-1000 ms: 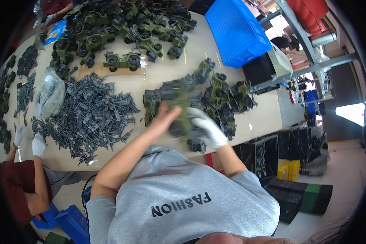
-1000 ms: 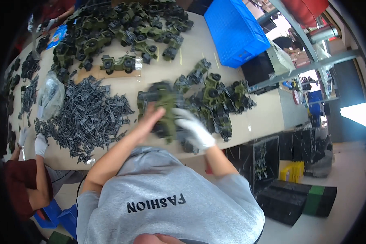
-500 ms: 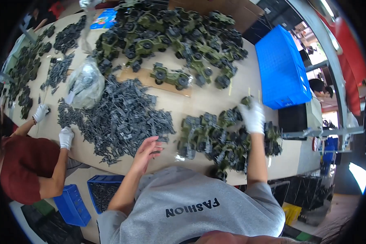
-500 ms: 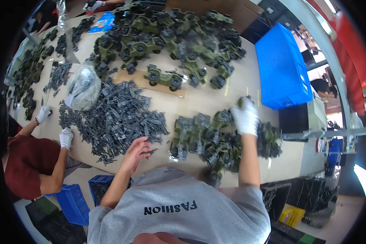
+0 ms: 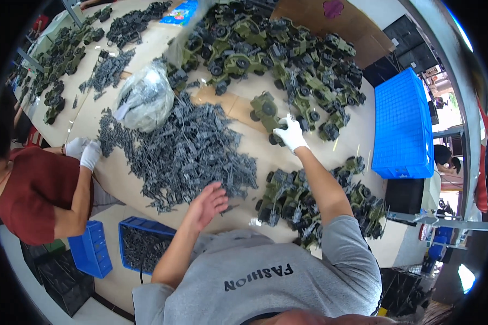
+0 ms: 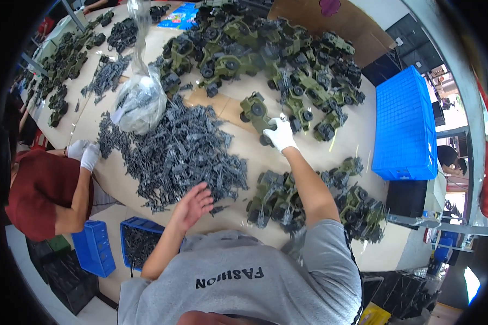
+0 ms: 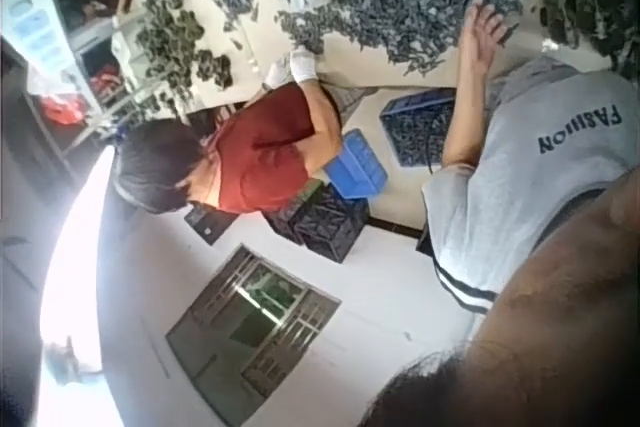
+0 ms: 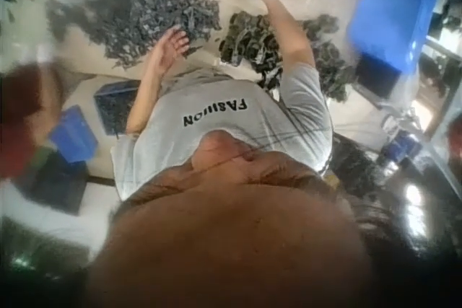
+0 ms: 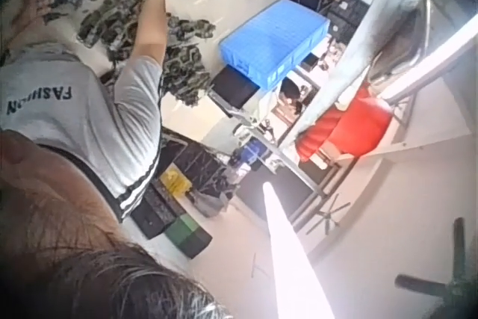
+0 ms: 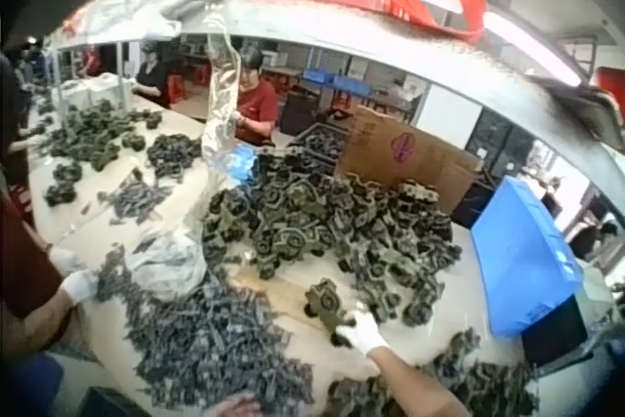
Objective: The person assembles toy tanks from toy parts by hand, then places the completed toy tanks into a plastic crate for storage.
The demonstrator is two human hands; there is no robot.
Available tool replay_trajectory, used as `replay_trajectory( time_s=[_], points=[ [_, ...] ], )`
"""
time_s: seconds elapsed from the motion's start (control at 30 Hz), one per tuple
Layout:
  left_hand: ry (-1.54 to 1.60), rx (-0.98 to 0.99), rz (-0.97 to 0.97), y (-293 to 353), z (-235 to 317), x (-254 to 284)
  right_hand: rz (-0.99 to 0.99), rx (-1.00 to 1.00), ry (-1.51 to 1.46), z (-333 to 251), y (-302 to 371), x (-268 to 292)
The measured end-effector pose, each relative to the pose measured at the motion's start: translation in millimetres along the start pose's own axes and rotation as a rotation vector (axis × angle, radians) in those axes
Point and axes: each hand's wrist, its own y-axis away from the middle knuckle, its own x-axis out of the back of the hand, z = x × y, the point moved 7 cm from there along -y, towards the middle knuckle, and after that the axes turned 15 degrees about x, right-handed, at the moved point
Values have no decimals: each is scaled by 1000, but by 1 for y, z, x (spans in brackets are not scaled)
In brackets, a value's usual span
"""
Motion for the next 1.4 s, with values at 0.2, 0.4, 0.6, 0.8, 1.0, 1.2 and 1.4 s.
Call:
replay_trajectory(
  time_s=[0.2,0.4,0.6,0.8,1.0,1.2,1.4],
  points=[
    [185,375,-587,-23,-17,-92,115,853,-181,-153,100,64],
    [404,-47,-494,-35,-11,-36,97,114,-473,-97,78,1],
    [313,-244,-418,54,26,11,-447,23,124,-80,48,-108],
    [445,-296,-518,60,22,36,-238,-124,-608,-98,64,-62],
    [132,-174,-528,55,-15,-59,-77,-367,-1832,-186,144,-25],
    [285,-55,-566,59,-24,-83,52,-113,-1647,-237,234,-1],
    [95,-37,-489,82,-43,-82,-353,-43,-1189,-193,270,-60]
  ],
)
